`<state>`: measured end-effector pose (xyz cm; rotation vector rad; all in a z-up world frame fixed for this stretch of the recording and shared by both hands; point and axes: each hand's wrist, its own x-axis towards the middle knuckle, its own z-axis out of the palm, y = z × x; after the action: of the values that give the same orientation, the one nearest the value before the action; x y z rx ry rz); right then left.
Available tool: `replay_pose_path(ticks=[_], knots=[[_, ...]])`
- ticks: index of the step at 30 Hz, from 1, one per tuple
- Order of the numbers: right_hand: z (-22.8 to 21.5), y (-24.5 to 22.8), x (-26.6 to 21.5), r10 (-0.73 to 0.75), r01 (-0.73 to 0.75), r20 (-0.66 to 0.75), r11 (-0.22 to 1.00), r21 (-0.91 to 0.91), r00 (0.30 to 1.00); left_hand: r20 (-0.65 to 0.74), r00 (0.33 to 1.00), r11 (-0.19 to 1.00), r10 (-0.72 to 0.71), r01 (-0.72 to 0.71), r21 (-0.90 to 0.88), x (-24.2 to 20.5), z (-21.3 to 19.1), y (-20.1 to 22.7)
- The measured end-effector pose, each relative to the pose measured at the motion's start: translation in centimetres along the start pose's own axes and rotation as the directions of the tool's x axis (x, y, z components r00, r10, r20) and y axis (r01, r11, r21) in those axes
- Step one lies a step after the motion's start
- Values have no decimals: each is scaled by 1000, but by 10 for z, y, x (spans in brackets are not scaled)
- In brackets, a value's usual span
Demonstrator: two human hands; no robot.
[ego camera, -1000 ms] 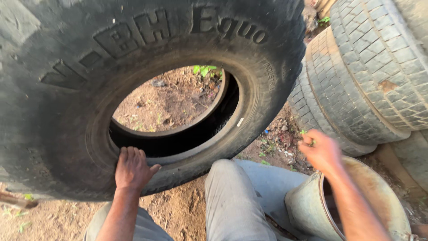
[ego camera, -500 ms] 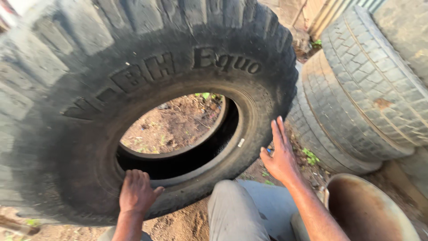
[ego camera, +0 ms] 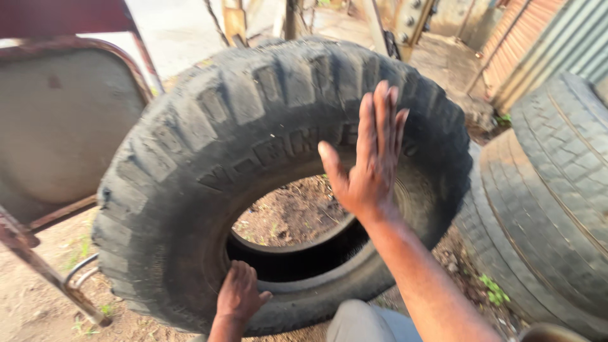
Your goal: The person cleans the interior rim of a tire by applying a liquid with a small cup and wiping the surface. The person then stands and rotates the tire by hand.
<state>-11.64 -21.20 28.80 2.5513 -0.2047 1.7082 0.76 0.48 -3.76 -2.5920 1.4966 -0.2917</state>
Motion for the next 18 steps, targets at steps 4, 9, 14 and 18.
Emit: replay_pose_path(ticks=[4, 9, 14, 18], knots=[[22, 6, 45, 29, -34, -131, 999, -37, 991, 55, 998, 996, 1, 3, -85, 5, 12, -3], [33, 8, 54, 12, -14, -18, 991, -130, 1000, -102, 995, 987, -3, -13, -157, -1, 28, -1], [30, 14, 58, -67, 61, -40, 987, -150, 997, -176, 982, 943, -74, 11, -332, -6, 1, 4], [28, 17, 62, -67, 54, -68, 983, -177, 995, -183, 958, 779, -220, 60, -624, -10, -72, 11]])
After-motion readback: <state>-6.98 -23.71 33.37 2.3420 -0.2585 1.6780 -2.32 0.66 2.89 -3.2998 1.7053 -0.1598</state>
